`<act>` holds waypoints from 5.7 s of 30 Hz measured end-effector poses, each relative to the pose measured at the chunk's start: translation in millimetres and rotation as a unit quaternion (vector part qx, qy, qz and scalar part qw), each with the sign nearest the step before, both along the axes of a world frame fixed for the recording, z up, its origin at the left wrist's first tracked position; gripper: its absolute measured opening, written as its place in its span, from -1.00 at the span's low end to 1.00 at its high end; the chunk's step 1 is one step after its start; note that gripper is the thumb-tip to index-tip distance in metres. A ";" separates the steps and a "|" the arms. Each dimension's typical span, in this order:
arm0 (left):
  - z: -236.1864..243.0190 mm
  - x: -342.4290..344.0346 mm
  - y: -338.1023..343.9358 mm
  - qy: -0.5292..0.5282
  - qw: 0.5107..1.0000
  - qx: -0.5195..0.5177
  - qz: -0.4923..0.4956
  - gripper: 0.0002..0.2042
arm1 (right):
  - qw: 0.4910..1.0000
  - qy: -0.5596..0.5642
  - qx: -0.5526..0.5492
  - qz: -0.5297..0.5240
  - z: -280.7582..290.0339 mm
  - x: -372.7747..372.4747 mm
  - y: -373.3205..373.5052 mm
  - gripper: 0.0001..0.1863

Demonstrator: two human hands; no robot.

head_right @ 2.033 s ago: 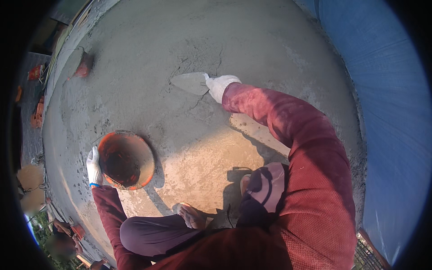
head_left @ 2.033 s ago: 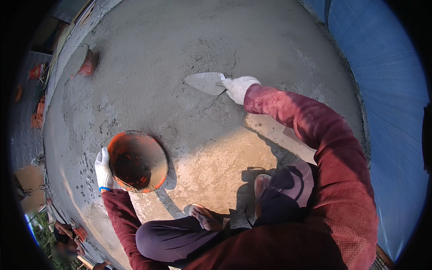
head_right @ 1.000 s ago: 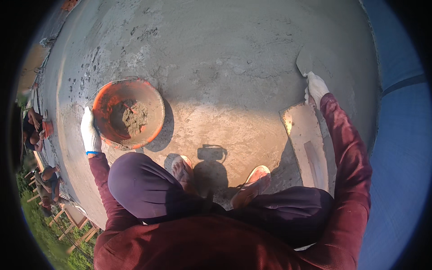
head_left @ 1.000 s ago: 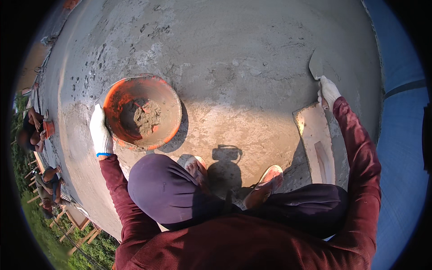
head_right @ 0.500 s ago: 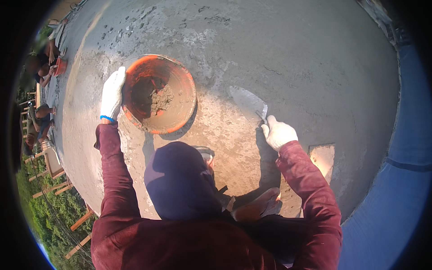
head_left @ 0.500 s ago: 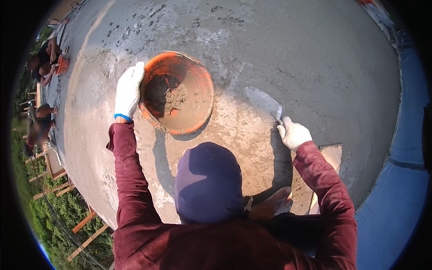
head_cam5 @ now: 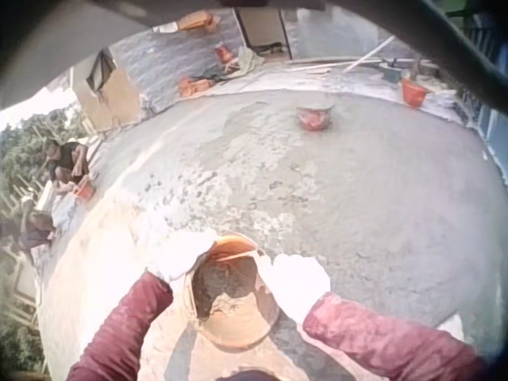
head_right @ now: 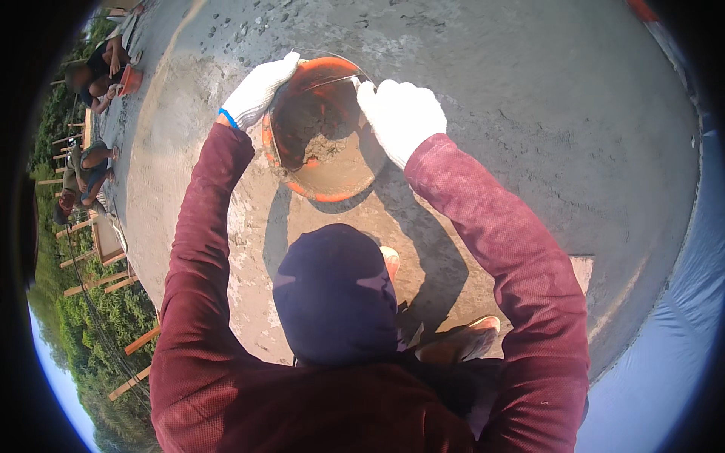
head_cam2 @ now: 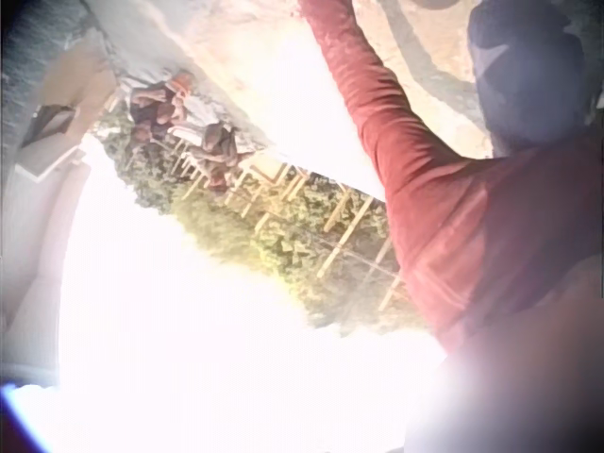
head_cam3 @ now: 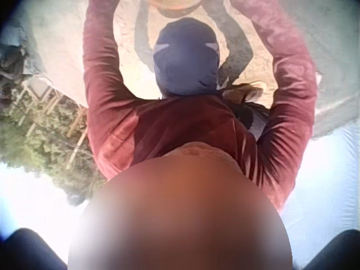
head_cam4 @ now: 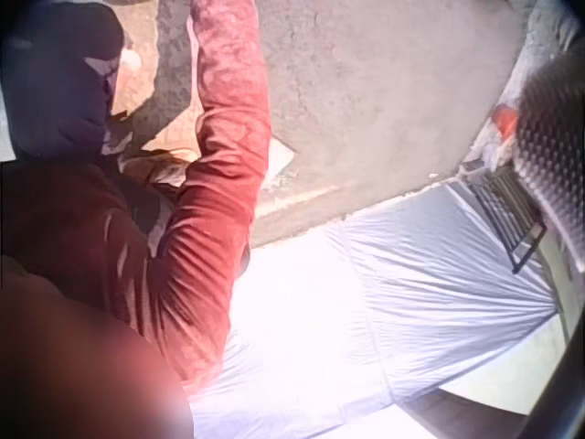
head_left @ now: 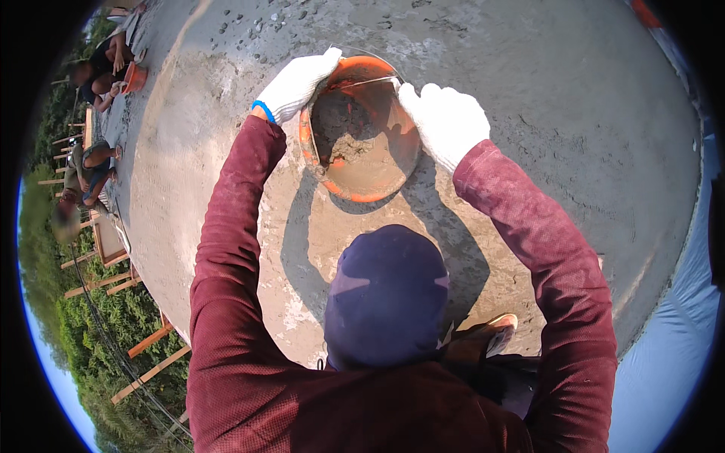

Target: The person smooths a wet concrete floor using a wooden float and a trowel. They repeatedly level the surface, fill small gaps with cement from a bucket, and continue smoothing until the area appears even.

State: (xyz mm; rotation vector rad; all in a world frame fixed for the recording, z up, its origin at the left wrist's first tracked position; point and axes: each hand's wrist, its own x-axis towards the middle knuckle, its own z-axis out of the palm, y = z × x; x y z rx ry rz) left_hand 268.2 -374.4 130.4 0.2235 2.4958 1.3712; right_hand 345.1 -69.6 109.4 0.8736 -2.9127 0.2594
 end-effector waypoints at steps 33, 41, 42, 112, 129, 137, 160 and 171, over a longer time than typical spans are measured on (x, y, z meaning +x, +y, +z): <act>64.6 8.1 337.1 0.120 0.955 0.004 -0.270 -0.57 | 0.950 -0.293 0.089 -0.062 14.0 42.9 233.2 -0.74; 91.5 85.7 460.0 0.085 0.933 0.044 -0.346 -0.62 | 0.634 -0.508 -0.540 -0.218 -23.1 205.0 297.6 -0.52; 91.3 89.0 467.1 0.094 0.933 0.045 -0.343 -0.61 | 0.619 -0.505 -0.566 -0.204 -22.6 211.6 297.3 -0.51; 13.0 9.2 490.3 -0.015 0.970 -0.049 -0.236 -0.50 | 0.427 -0.320 -0.303 -0.790 -71.3 410.7 656.4 -0.41; 15.9 11.9 547.4 -0.021 0.930 -0.055 -0.364 -0.48 | 0.447 -0.244 -0.160 -0.846 -105.1 569.0 542.4 -0.34; 23.0 23.4 531.6 -0.050 0.929 -0.106 -0.351 -0.43 | 0.484 -0.332 -0.462 -0.665 -55.6 363.6 502.1 -0.43; 17.2 29.7 491.1 0.041 0.932 -0.149 -0.328 -0.32 | 0.945 -0.113 0.140 -0.272 22.4 200.3 334.2 -0.38; 4.5 87.8 510.8 0.300 0.846 -0.165 -0.408 -0.73 | 0.901 -0.216 0.197 -0.319 20.0 193.1 353.7 -0.15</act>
